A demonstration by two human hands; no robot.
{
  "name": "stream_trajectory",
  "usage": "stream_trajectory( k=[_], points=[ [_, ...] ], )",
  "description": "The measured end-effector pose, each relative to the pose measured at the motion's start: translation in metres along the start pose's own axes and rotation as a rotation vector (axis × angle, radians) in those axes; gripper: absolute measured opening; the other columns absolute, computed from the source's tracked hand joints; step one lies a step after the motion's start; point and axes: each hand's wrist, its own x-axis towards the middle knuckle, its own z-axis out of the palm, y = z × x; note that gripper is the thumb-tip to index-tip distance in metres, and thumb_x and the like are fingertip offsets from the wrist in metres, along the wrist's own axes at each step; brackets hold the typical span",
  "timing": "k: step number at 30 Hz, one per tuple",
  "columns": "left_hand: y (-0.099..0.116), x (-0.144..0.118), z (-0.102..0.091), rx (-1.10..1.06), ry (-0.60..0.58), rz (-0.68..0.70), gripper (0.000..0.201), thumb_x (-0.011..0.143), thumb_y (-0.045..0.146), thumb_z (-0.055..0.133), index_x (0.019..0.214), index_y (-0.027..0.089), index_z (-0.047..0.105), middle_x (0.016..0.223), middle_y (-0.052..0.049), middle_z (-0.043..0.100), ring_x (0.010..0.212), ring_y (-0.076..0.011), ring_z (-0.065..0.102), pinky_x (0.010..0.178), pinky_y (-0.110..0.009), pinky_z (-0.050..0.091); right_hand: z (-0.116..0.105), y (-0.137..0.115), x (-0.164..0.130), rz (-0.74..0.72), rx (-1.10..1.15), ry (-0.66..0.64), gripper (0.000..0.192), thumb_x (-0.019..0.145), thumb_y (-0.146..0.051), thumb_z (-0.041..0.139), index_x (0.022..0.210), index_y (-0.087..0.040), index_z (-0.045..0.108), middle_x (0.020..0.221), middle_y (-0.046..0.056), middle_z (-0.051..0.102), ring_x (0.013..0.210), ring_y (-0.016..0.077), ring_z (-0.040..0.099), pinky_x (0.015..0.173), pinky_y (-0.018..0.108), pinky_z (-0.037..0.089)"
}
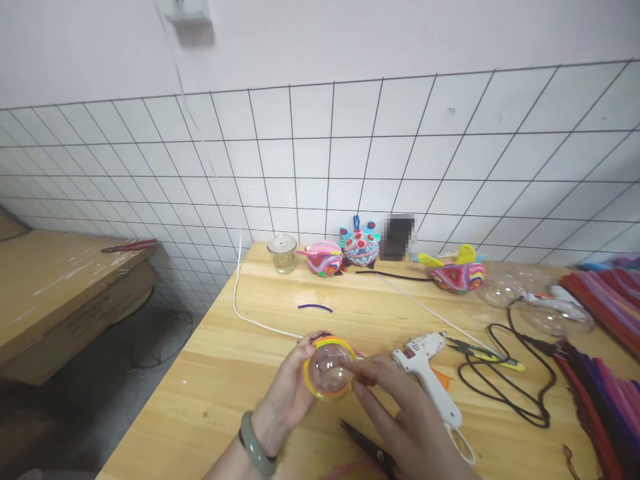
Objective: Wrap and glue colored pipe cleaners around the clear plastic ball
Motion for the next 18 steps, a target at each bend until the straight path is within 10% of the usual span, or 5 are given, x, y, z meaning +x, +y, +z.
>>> stream_trajectory(
  k=[18],
  points=[
    [0.007, 0.000, 0.004, -0.159, 0.030, -0.086, 0.027, 0.082, 0.028, 0.051, 0.084, 0.012, 0.072, 0.084, -0.013, 0.079, 0.075, -0.0251, 0.072, 0.072, -0.040, 0.054, -0.001, 0.015, -0.012, -0.005, -0.130, -0.043, 0.027, 0.095, -0.018, 0.047, 0.118, -0.029, 0.055, 0.105, 0.003, 0.062, 0.099, 0.0169, 0.061, 0.087, 0.029, 0.051]
  ],
)
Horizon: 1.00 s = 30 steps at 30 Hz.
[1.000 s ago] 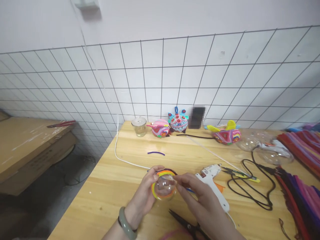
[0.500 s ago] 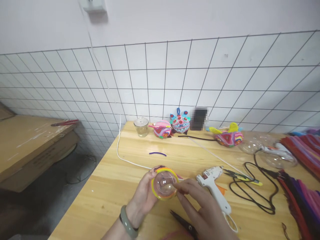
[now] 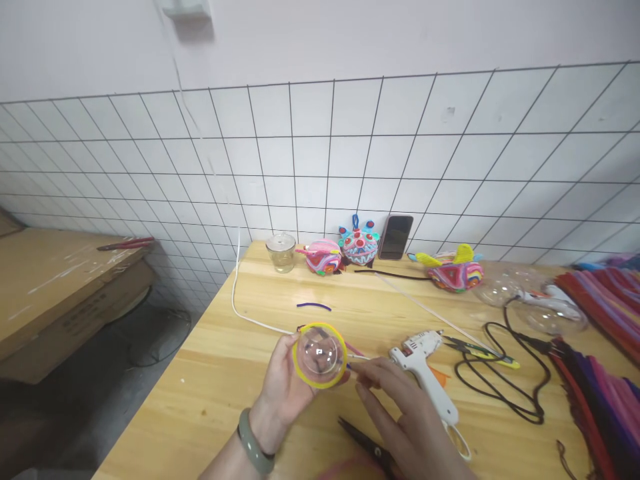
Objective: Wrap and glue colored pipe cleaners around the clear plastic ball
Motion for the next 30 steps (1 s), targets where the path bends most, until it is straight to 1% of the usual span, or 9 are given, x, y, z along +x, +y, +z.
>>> stream_trajectory(
  k=[3, 5, 8, 11, 15, 18, 20, 24, 30],
  points=[
    [0.001, -0.001, 0.000, -0.036, 0.017, -0.012, 0.026, 0.083, 0.029, 0.051, 0.085, 0.014, 0.072, 0.086, -0.012, 0.079, 0.078, -0.0263, 0.073, 0.074, -0.044, 0.055, 0.003, 0.002, 0.000, 0.029, -0.056, 0.004, 0.042, 0.095, -0.018, 0.048, 0.134, -0.033, 0.044, 0.114, 0.003, 0.059, 0.106, 0.0179, 0.059, 0.092, 0.033, 0.051],
    [0.002, -0.001, 0.000, -0.057, 0.010, -0.028, 0.027, 0.083, 0.030, 0.051, 0.087, 0.013, 0.072, 0.089, -0.013, 0.079, 0.080, -0.0267, 0.073, 0.076, -0.046, 0.054, 0.006, 0.000, 0.001, 0.046, -0.074, -0.008, 0.049, 0.094, -0.018, 0.048, 0.139, -0.034, 0.037, 0.120, 0.004, 0.057, 0.112, 0.0191, 0.057, 0.096, 0.035, 0.050],
    [0.004, -0.002, -0.001, -0.055, -0.018, -0.057, 0.030, 0.082, 0.032, 0.052, 0.091, 0.011, 0.072, 0.094, -0.016, 0.078, 0.085, -0.0294, 0.072, 0.078, -0.048, 0.054, 0.009, -0.005, 0.004, 0.018, -0.080, -0.012, 0.054, 0.093, -0.017, 0.050, 0.141, -0.035, 0.033, 0.126, 0.006, 0.054, 0.119, 0.0204, 0.054, 0.100, 0.038, 0.048],
    [0.003, -0.003, -0.002, -0.072, -0.030, -0.065, 0.029, 0.082, 0.032, 0.052, 0.091, 0.012, 0.071, 0.093, -0.014, 0.078, 0.085, -0.0292, 0.072, 0.083, -0.051, 0.051, 0.012, -0.008, 0.006, -0.024, -0.105, 0.011, 0.063, 0.089, -0.016, 0.054, 0.143, -0.033, 0.026, 0.129, 0.008, 0.052, 0.121, 0.0230, 0.053, 0.100, 0.041, 0.049],
    [-0.001, -0.002, -0.003, -0.068, -0.052, -0.038, 0.027, 0.082, 0.030, 0.052, 0.091, 0.013, 0.072, 0.089, -0.011, 0.078, 0.087, -0.0290, 0.071, 0.090, -0.053, 0.047, 0.016, -0.008, 0.009, -0.023, -0.165, 0.032, 0.075, 0.082, -0.012, 0.060, 0.144, -0.033, 0.023, 0.132, 0.011, 0.051, 0.122, 0.0276, 0.053, 0.098, 0.047, 0.051],
    [-0.005, -0.001, -0.002, -0.033, -0.034, 0.006, 0.024, 0.082, 0.026, 0.055, 0.093, 0.013, 0.071, 0.087, -0.011, 0.077, 0.094, -0.0301, 0.069, 0.094, -0.049, 0.046, 0.018, -0.005, 0.009, -0.010, -0.213, 0.041, 0.083, 0.076, -0.010, 0.066, 0.144, -0.029, 0.023, 0.133, 0.014, 0.053, 0.121, 0.0306, 0.055, 0.095, 0.049, 0.053],
    [-0.007, -0.001, -0.001, -0.010, 0.002, 0.038, 0.022, 0.081, 0.023, 0.057, 0.095, 0.014, 0.071, 0.087, -0.010, 0.077, 0.093, -0.0284, 0.069, 0.094, -0.046, 0.046, 0.019, -0.002, 0.008, -0.005, -0.235, 0.039, 0.084, 0.073, -0.009, 0.068, 0.143, -0.026, 0.025, 0.132, 0.015, 0.055, 0.119, 0.0314, 0.057, 0.094, 0.049, 0.053],
    [-0.011, 0.000, 0.000, 0.047, 0.042, 0.066, 0.021, 0.080, 0.022, 0.059, 0.096, 0.014, 0.069, 0.091, -0.009, 0.077, 0.084, -0.0240, 0.070, 0.090, -0.042, 0.048, 0.021, 0.004, 0.007, -0.020, -0.245, 0.049, 0.076, 0.075, -0.010, 0.067, 0.141, -0.025, 0.031, 0.128, 0.013, 0.060, 0.115, 0.0295, 0.060, 0.093, 0.047, 0.054],
    [-0.015, 0.001, -0.001, 0.121, 0.089, 0.095, 0.018, 0.080, 0.024, 0.061, 0.093, 0.014, 0.068, 0.089, -0.009, 0.075, 0.081, -0.0225, 0.068, 0.084, -0.038, 0.049, 0.022, 0.014, 0.005, -0.072, -0.254, 0.032, 0.073, 0.078, -0.014, 0.065, 0.143, -0.021, 0.031, 0.126, 0.015, 0.061, 0.114, 0.0303, 0.061, 0.091, 0.047, 0.054]
  ],
)
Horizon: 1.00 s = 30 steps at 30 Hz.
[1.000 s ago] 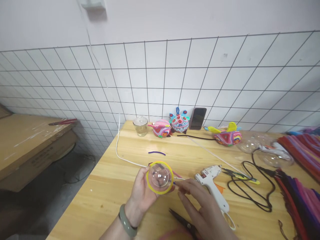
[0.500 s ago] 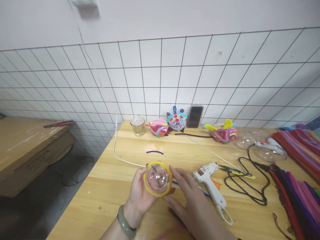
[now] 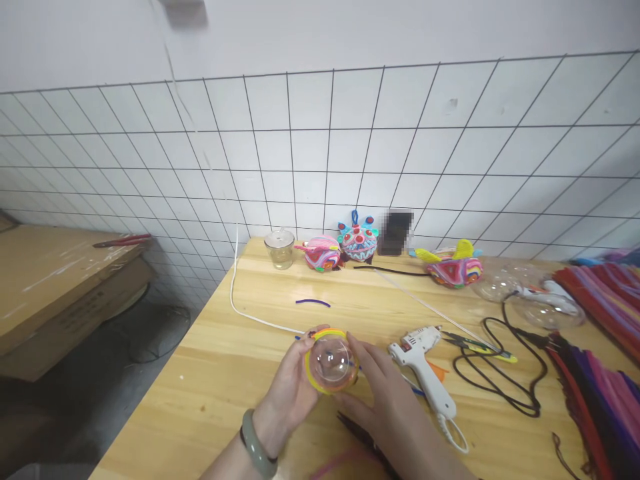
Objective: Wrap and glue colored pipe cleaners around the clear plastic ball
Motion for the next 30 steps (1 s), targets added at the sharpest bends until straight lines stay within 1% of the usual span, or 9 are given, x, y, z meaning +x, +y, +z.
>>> stream_trajectory(
  k=[2, 4, 8, 11, 13, 16, 19, 24, 30],
  points=[
    [-0.001, -0.001, 0.002, 0.028, 0.021, 0.034, 0.018, 0.078, 0.023, 0.065, 0.094, 0.015, 0.067, 0.090, -0.007, 0.073, 0.082, -0.0208, 0.066, 0.082, -0.034, 0.048, -0.002, 0.000, 0.000, 0.020, -0.029, 0.030, 0.072, 0.078, -0.017, 0.067, 0.142, -0.020, 0.035, 0.129, 0.017, 0.057, 0.117, 0.0324, 0.058, 0.092, 0.049, 0.053],
    [-0.001, -0.003, 0.004, 0.068, 0.046, 0.077, 0.022, 0.075, 0.020, 0.070, 0.097, 0.017, 0.066, 0.089, -0.004, 0.071, 0.083, -0.0185, 0.065, 0.080, -0.029, 0.047, -0.007, -0.003, 0.003, 0.033, -0.048, 0.089, 0.061, 0.081, -0.019, 0.065, 0.137, -0.021, 0.042, 0.130, 0.017, 0.056, 0.118, 0.0328, 0.057, 0.092, 0.049, 0.053],
    [-0.002, -0.006, 0.008, 0.226, 0.086, 0.176, 0.035, 0.070, 0.022, 0.078, 0.101, 0.020, 0.062, 0.088, -0.002, 0.067, 0.086, -0.0186, 0.062, 0.079, -0.029, 0.046, -0.016, -0.009, 0.011, -0.045, 0.007, 0.150, 0.027, 0.092, -0.020, 0.053, 0.117, -0.027, 0.058, 0.106, 0.009, 0.065, 0.098, 0.0248, 0.064, 0.080, 0.039, 0.056],
    [-0.002, -0.007, 0.009, 0.309, 0.074, 0.218, 0.038, 0.070, 0.025, 0.078, 0.103, 0.021, 0.060, 0.090, -0.003, 0.066, 0.089, -0.0191, 0.060, 0.079, -0.030, 0.047, -0.019, -0.011, 0.017, -0.073, 0.048, 0.188, 0.017, 0.094, -0.022, 0.051, 0.106, -0.025, 0.062, 0.096, 0.008, 0.067, 0.090, 0.0232, 0.065, 0.075, 0.035, 0.055],
    [-0.002, -0.007, 0.008, 0.335, 0.034, 0.225, 0.038, 0.071, 0.025, 0.077, 0.105, 0.021, 0.059, 0.092, -0.004, 0.066, 0.091, -0.0196, 0.060, 0.078, -0.031, 0.048, -0.020, -0.012, 0.020, -0.057, 0.076, 0.163, 0.013, 0.094, -0.023, 0.052, 0.099, -0.024, 0.063, 0.093, 0.007, 0.068, 0.087, 0.0225, 0.065, 0.073, 0.034, 0.054],
    [-0.003, -0.007, 0.007, 0.378, -0.008, 0.237, 0.039, 0.071, 0.026, 0.077, 0.106, 0.022, 0.059, 0.096, -0.006, 0.068, 0.095, -0.0214, 0.060, 0.082, -0.033, 0.048, -0.022, -0.015, 0.024, -0.003, 0.111, 0.101, 0.011, 0.094, -0.021, 0.053, 0.090, -0.023, 0.063, 0.084, 0.004, 0.067, 0.080, 0.0204, 0.064, 0.069, 0.032, 0.052],
    [-0.003, -0.008, 0.007, 0.417, -0.005, 0.246, 0.041, 0.070, 0.027, 0.079, 0.106, 0.022, 0.060, 0.098, -0.006, 0.068, 0.098, -0.0232, 0.060, 0.088, -0.036, 0.046, -0.026, -0.017, 0.026, 0.043, 0.128, 0.049, 0.014, 0.093, -0.018, 0.052, 0.083, -0.022, 0.060, 0.080, 0.003, 0.064, 0.076, 0.0193, 0.062, 0.067, 0.031, 0.051],
    [-0.004, -0.008, 0.007, 0.450, -0.005, 0.263, 0.040, 0.070, 0.026, 0.079, 0.106, 0.022, 0.061, 0.099, -0.007, 0.068, 0.099, -0.0244, 0.059, 0.092, -0.038, 0.043, -0.023, -0.018, 0.028, 0.073, 0.026, 0.010, 0.020, 0.094, -0.017, 0.045, 0.077, -0.022, 0.054, 0.077, 0.005, 0.063, 0.071, 0.0214, 0.061, 0.063, 0.033, 0.050],
    [-0.004, -0.006, 0.006, 0.406, 0.014, 0.251, 0.039, 0.070, 0.024, 0.079, 0.104, 0.021, 0.062, 0.097, -0.007, 0.070, 0.096, -0.0231, 0.062, 0.086, -0.034, 0.046, -0.026, -0.018, 0.025, 0.094, 0.023, -0.015, 0.024, 0.096, -0.018, 0.043, 0.073, -0.024, 0.049, 0.069, 0.001, 0.059, 0.062, 0.0180, 0.057, 0.056, 0.028, 0.048]
  ],
)
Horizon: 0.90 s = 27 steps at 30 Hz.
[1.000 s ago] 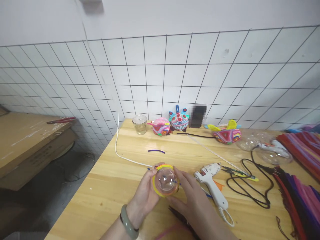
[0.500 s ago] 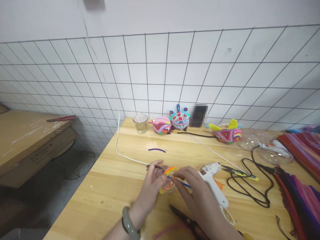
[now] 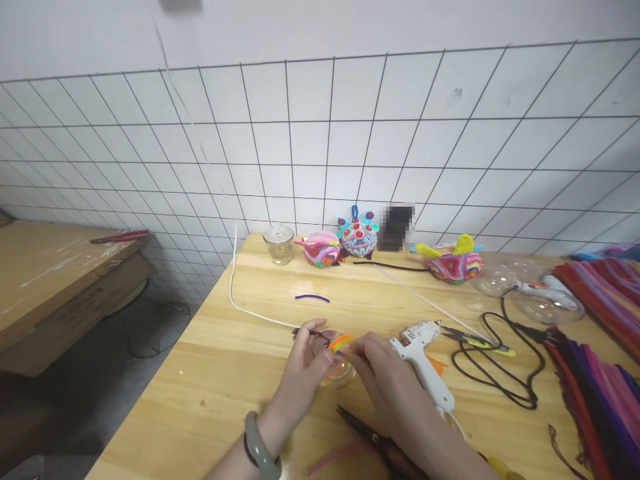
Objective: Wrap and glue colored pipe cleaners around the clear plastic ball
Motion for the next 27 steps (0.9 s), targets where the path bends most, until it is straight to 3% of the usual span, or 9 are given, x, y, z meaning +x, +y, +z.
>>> stream_trajectory(
  k=[6, 12, 15, 20, 27],
  points=[
    [0.004, 0.005, -0.003, -0.162, 0.105, -0.057, 0.032, 0.072, 0.022, 0.076, 0.101, 0.018, 0.063, 0.087, -0.003, 0.071, 0.081, -0.0186, 0.065, 0.075, -0.029, 0.048, -0.016, -0.003, -0.016, 0.121, 0.288, -0.169, 0.014, 0.090, -0.018, 0.050, 0.078, -0.023, 0.056, 0.076, -0.001, 0.065, 0.071, 0.0153, 0.062, 0.066, 0.024, 0.051],
    [0.003, 0.013, -0.012, -0.309, 0.100, -0.133, 0.022, 0.076, 0.026, 0.067, 0.096, 0.016, 0.064, 0.087, -0.005, 0.073, 0.081, -0.0204, 0.068, 0.078, -0.032, 0.051, -0.004, -0.008, -0.029, 0.198, 0.427, -0.231, 0.014, 0.076, -0.012, 0.060, 0.066, -0.021, 0.064, 0.066, -0.001, 0.071, 0.063, 0.0153, 0.067, 0.059, 0.024, 0.052],
    [0.004, 0.017, -0.015, -0.369, 0.088, -0.173, 0.017, 0.079, 0.026, 0.062, 0.091, 0.015, 0.065, 0.080, -0.005, 0.074, 0.076, -0.0202, 0.069, 0.075, -0.034, 0.053, 0.001, -0.009, -0.032, 0.244, 0.449, -0.262, 0.012, 0.074, -0.011, 0.061, 0.068, -0.021, 0.065, 0.067, -0.001, 0.072, 0.065, 0.0162, 0.068, 0.059, 0.023, 0.053],
    [0.007, 0.018, -0.014, -0.417, 0.069, -0.222, 0.019, 0.084, 0.023, 0.053, 0.092, 0.012, 0.067, 0.083, -0.009, 0.076, 0.075, -0.0208, 0.070, 0.074, -0.035, 0.054, 0.007, -0.007, -0.037, 0.183, 0.377, -0.304, 0.020, 0.069, -0.003, 0.060, 0.071, -0.022, 0.066, 0.070, -0.002, 0.073, 0.067, 0.0159, 0.068, 0.061, 0.023, 0.053],
    [0.009, 0.016, -0.014, -0.439, 0.071, -0.250, 0.020, 0.085, 0.023, 0.052, 0.094, 0.012, 0.067, 0.082, -0.009, 0.077, 0.075, -0.0209, 0.071, 0.075, -0.036, 0.054, 0.007, -0.017, -0.039, 0.109, 0.303, -0.450, 0.026, 0.078, -0.003, 0.051, 0.081, -0.022, 0.069, 0.071, -0.002, 0.075, 0.061, 0.0138, 0.069, 0.053, 0.018, 0.048]
  ],
)
